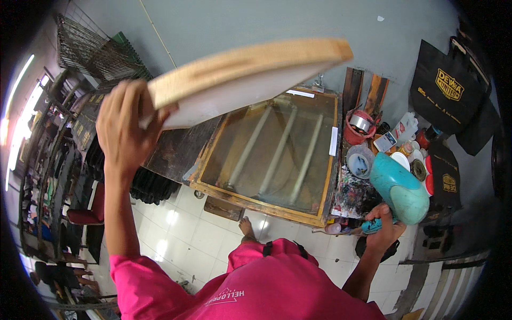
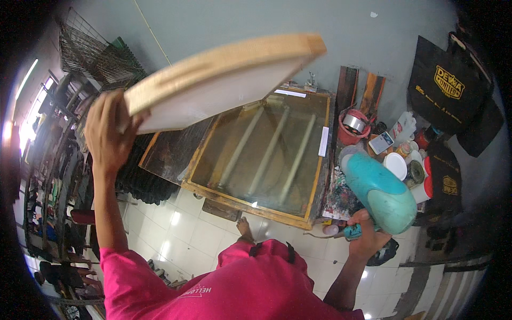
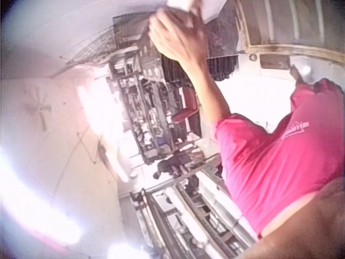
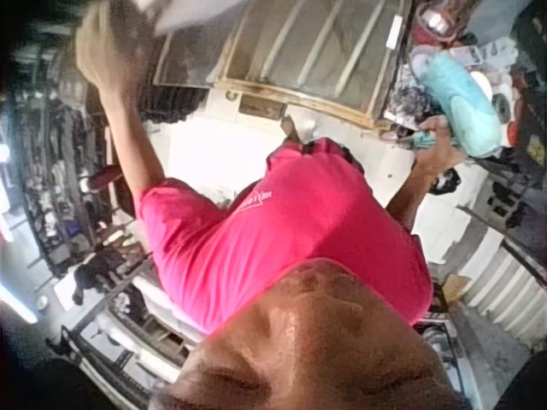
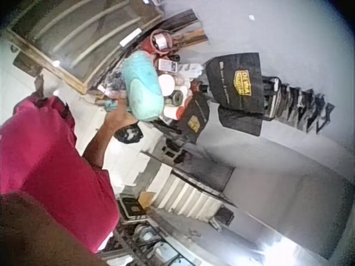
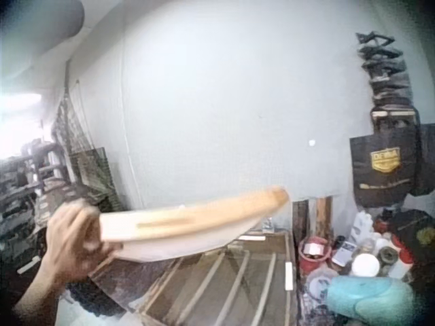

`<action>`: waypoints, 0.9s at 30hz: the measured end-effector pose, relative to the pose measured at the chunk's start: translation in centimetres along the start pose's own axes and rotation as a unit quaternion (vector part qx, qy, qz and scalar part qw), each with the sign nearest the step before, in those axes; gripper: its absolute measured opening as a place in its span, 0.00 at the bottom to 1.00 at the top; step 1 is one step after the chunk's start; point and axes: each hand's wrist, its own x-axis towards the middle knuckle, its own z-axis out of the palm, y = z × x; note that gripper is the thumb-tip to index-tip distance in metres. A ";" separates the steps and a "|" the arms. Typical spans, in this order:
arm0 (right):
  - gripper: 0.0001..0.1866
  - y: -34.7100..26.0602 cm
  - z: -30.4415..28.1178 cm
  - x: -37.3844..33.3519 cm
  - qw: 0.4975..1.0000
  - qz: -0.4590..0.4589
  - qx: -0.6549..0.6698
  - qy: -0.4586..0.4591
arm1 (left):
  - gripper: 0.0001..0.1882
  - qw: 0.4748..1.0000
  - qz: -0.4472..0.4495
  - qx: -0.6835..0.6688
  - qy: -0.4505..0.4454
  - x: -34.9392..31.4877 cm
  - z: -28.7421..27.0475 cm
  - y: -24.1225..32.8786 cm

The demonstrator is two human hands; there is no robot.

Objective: The person uses a hairdryer to heat a screen printing frame placed on a table. They then apply clear tape to the edges of the frame using a utility knife to cut the tape.

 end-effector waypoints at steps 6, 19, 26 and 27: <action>0.12 -1.7 -0.7 3.3 0.999 -0.023 0.001 -0.034 | 0.26 0.976 -0.025 -0.144 -0.163 -9.4 -4.0 3.6; 0.16 -1.3 4.5 3.7 0.944 0.194 -0.135 -0.231 | 0.28 0.900 -0.114 -0.253 -0.335 -22.8 -2.9 13.7; 0.17 1.4 8.3 0.0 0.881 0.313 -0.159 -0.317 | 0.19 0.890 -0.110 -0.256 -0.362 -26.5 -1.3 15.2; 0.16 2.0 8.8 -0.6 0.873 0.315 -0.155 -0.338 | 0.18 0.890 -0.111 -0.255 -0.361 -26.7 -1.2 15.3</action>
